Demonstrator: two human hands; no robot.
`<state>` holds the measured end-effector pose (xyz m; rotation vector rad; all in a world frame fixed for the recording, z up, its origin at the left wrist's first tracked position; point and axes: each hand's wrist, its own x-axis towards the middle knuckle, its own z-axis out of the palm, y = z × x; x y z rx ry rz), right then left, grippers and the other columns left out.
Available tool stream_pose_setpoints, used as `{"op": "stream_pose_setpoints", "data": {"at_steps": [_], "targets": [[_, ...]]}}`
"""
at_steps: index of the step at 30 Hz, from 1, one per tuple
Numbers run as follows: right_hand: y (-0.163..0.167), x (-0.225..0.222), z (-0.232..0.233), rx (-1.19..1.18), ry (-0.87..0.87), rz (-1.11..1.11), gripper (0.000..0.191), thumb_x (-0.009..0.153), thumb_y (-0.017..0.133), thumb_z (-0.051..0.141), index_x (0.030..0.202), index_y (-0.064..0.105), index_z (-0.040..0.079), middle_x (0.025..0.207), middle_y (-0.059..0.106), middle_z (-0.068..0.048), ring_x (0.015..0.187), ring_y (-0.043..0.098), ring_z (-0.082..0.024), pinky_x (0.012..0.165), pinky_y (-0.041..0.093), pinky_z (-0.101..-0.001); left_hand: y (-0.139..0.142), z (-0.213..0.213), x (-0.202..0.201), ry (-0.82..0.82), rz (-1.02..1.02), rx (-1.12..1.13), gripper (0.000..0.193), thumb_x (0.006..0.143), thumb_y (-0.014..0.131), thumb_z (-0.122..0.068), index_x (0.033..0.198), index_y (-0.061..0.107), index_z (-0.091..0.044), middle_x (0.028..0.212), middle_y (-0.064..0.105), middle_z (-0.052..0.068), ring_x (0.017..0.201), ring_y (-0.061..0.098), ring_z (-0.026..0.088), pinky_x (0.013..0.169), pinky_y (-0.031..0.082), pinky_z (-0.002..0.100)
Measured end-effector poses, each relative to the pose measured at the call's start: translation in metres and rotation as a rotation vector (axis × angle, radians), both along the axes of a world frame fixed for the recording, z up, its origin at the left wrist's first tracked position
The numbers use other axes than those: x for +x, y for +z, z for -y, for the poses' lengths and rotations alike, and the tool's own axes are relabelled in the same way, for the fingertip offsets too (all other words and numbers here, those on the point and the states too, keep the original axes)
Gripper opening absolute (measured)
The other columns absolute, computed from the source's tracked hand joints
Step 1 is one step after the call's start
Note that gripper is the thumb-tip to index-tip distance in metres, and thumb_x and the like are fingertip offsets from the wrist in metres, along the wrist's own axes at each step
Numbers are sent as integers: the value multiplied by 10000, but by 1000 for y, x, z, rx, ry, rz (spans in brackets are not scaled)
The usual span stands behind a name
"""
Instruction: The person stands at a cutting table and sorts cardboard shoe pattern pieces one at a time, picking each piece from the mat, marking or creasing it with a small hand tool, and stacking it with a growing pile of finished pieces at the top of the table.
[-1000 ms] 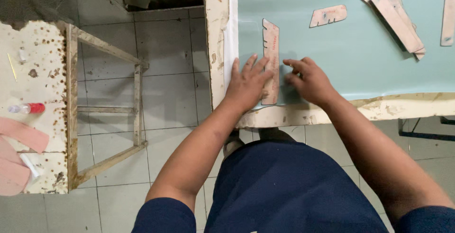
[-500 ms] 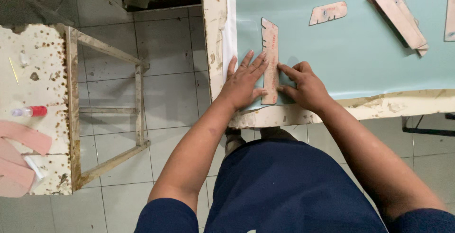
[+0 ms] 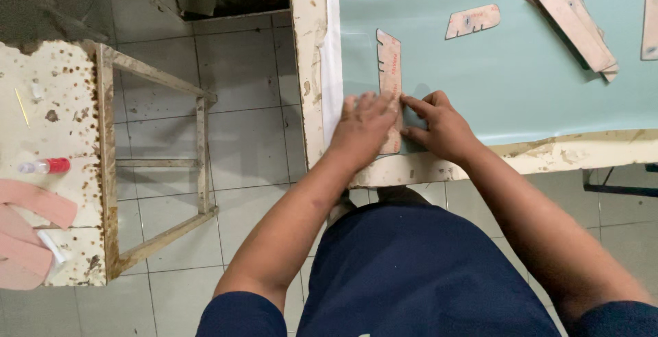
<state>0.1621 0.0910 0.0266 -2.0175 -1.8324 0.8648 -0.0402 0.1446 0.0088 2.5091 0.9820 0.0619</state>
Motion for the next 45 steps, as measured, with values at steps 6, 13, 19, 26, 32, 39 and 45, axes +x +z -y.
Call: {"op": "stream_pose_setpoints", "data": {"at_steps": [6,13,19,26,32,39,45], "targets": [[29,-1,-32,309,-12,-30,196,1083,648,217,1244,741,154,1045,617,-114,986,618,-280,862,525,-365,-17,44,50,181,-47,173,576,928,544,-76,1379,475,275,1076,647,366,833,697,372,701,577,432],[77,-45,-61,-76,68,-47,240,997,616,268,1100,708,72,977,731,-149,884,688,-342,796,534,-432,-26,56,76,50,-550,622,550,853,531,-128,1286,530,212,1289,606,363,782,675,343,534,505,438],[73,-61,-65,-165,192,6,271,976,615,308,1070,728,80,937,740,-162,860,691,-370,787,539,-448,-28,55,70,-137,-508,319,409,886,562,-147,1210,634,91,1055,675,330,817,666,395,548,474,443],[50,-55,-64,136,389,30,177,954,638,215,989,732,69,922,747,-129,862,700,-357,770,549,-449,-41,50,65,-128,-341,185,355,908,585,-129,1204,653,54,1111,693,264,921,679,369,653,517,490],[50,-45,-98,175,253,100,163,993,663,204,983,748,66,904,726,-154,803,673,-379,729,531,-465,-23,23,53,58,-127,57,531,979,506,-131,1362,413,224,1275,610,344,1056,688,364,1042,507,470],[56,-39,-117,255,214,93,185,1030,636,203,1011,736,49,948,735,-140,798,672,-368,705,524,-459,26,-5,47,638,137,-673,720,1020,405,-289,1626,101,-45,1510,456,277,1142,632,474,1015,497,500],[60,-38,-119,202,174,23,174,1011,627,201,1027,730,62,973,732,-127,848,678,-357,734,529,-447,32,-10,38,632,239,-623,672,1017,362,-312,1597,136,-59,1638,292,200,1188,585,499,1034,457,529]]}}
